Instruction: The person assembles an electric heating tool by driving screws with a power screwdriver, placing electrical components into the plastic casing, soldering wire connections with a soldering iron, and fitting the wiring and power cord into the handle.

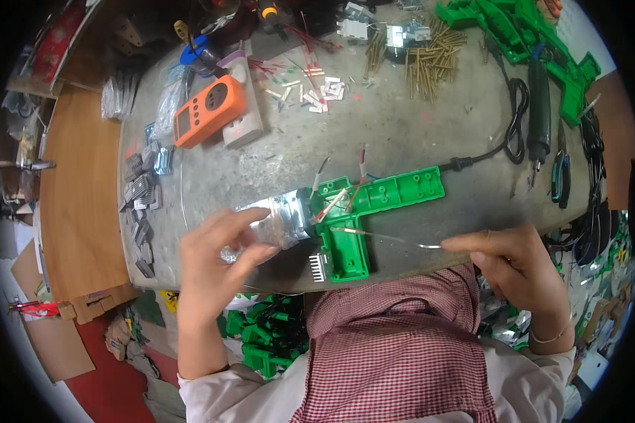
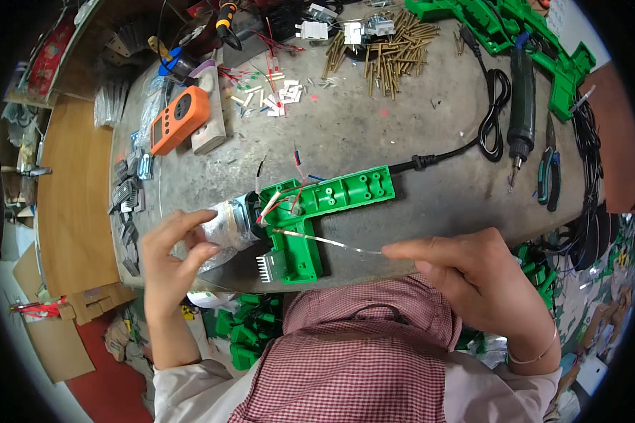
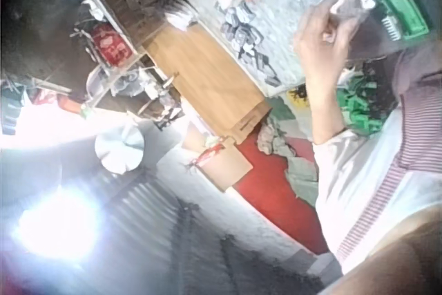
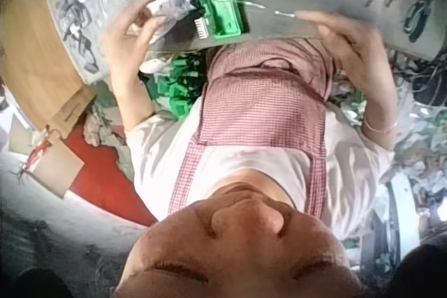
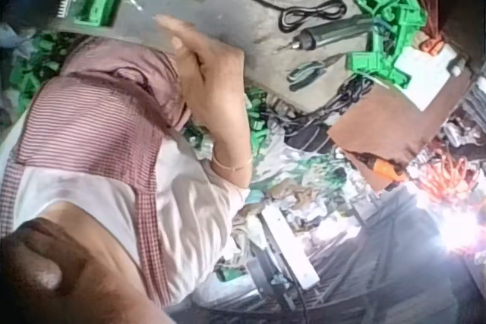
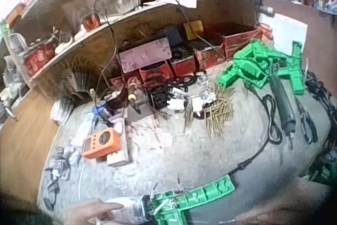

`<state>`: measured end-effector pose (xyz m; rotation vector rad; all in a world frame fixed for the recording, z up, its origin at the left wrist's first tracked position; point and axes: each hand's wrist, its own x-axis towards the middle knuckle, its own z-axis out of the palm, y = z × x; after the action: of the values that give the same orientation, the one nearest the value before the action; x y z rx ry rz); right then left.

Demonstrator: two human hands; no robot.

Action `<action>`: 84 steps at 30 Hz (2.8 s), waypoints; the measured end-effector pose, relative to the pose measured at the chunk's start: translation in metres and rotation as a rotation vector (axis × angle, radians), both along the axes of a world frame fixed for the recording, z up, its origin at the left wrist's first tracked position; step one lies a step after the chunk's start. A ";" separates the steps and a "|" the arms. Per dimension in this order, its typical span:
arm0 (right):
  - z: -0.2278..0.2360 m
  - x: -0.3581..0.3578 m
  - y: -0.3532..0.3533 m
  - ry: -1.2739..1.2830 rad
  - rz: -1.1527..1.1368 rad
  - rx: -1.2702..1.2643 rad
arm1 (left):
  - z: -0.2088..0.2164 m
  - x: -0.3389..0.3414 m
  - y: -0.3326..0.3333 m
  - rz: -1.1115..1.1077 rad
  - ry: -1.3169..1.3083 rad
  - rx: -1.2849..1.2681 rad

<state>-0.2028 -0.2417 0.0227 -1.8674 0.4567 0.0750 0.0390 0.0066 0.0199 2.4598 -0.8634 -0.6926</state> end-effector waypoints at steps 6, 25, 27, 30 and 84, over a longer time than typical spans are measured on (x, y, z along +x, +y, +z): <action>-0.014 0.019 0.000 0.020 -0.022 -0.098 | -0.058 0.005 -0.012 -0.425 -0.365 -0.312; -0.031 0.067 -0.001 -0.163 0.134 -0.138 | -0.061 0.014 -0.014 -0.430 -0.238 -0.250; -0.032 0.068 -0.003 -0.141 0.143 -0.130 | -0.062 0.015 -0.016 -0.429 -0.219 -0.261; -0.033 0.069 -0.004 -0.164 0.159 -0.157 | -0.063 0.015 -0.015 -0.417 -0.202 -0.280; -0.053 0.061 0.070 0.082 0.292 0.528 | -0.055 0.004 -0.030 -0.606 -0.508 -0.264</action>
<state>-0.1422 -0.1715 -0.0298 -1.3986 0.1884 0.4289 0.0430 -0.0236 -0.0346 2.1518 -1.8061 -0.0979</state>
